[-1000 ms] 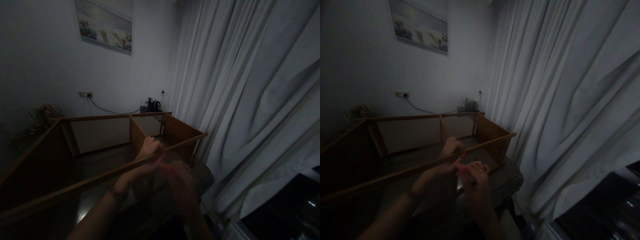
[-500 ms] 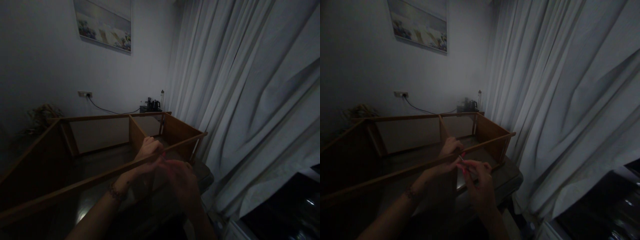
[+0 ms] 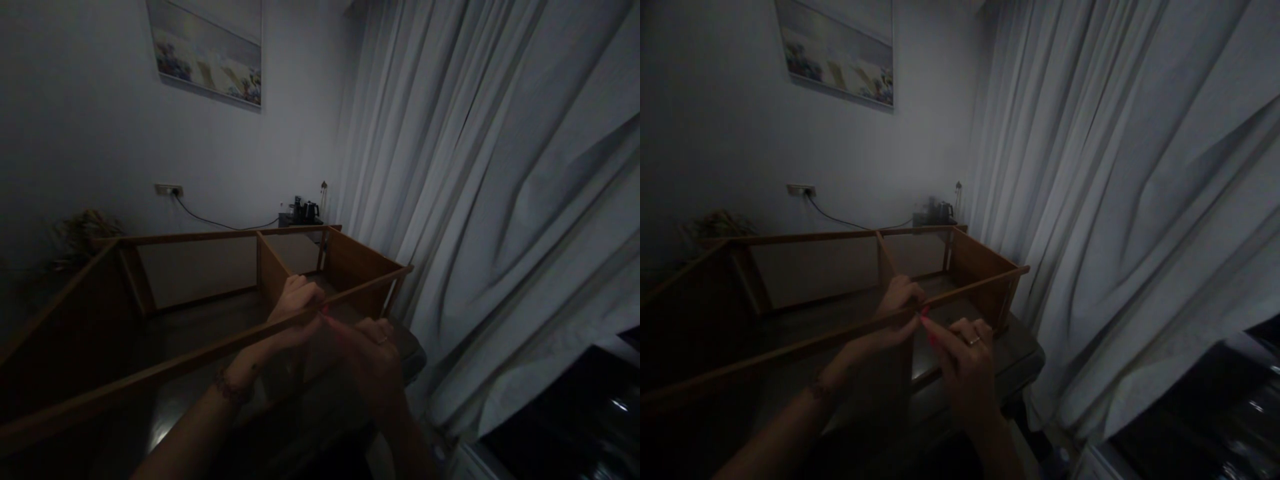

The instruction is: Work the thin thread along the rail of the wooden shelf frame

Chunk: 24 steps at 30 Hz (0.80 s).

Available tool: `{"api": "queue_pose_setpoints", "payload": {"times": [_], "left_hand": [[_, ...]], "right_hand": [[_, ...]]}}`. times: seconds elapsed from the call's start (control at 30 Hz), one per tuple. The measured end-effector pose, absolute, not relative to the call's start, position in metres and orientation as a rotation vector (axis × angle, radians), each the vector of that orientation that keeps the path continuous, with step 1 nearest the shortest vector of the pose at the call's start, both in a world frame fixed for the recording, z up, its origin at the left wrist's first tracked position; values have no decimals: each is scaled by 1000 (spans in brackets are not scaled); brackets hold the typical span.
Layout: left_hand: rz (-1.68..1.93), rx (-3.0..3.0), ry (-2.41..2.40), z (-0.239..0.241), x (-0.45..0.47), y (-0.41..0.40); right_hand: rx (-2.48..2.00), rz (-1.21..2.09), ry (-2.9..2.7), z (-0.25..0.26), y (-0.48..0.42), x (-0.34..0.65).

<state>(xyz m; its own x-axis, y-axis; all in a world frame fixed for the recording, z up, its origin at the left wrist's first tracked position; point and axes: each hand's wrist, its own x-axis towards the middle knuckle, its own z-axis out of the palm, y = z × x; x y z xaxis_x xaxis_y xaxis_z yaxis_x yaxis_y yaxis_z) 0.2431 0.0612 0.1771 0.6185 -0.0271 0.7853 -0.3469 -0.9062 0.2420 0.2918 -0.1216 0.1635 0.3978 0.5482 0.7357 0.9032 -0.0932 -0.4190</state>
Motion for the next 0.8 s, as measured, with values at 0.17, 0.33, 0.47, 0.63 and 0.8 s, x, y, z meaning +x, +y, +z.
{"api": "queue_pose_setpoints", "payload": {"times": [0.17, 0.33, 0.47, 0.63, 0.8], "left_hand": [[1193, 2479, -295, 177, 243, 61], [1243, 2455, -300, 178, 242, 58], [1227, 2447, -292, 178, 242, 58], [1235, 2460, -270, 177, 242, 59], [1239, 2472, -288, 174, 245, 61]], "right_hand": [[-1464, 252, -947, 154, -113, 292], [-980, 672, -584, 150, -103, 281], [-837, 683, -534, 151, -95, 276], [-939, 533, -609, 153, -95, 277], [-1370, 53, -906, 163, -102, 277]]}}
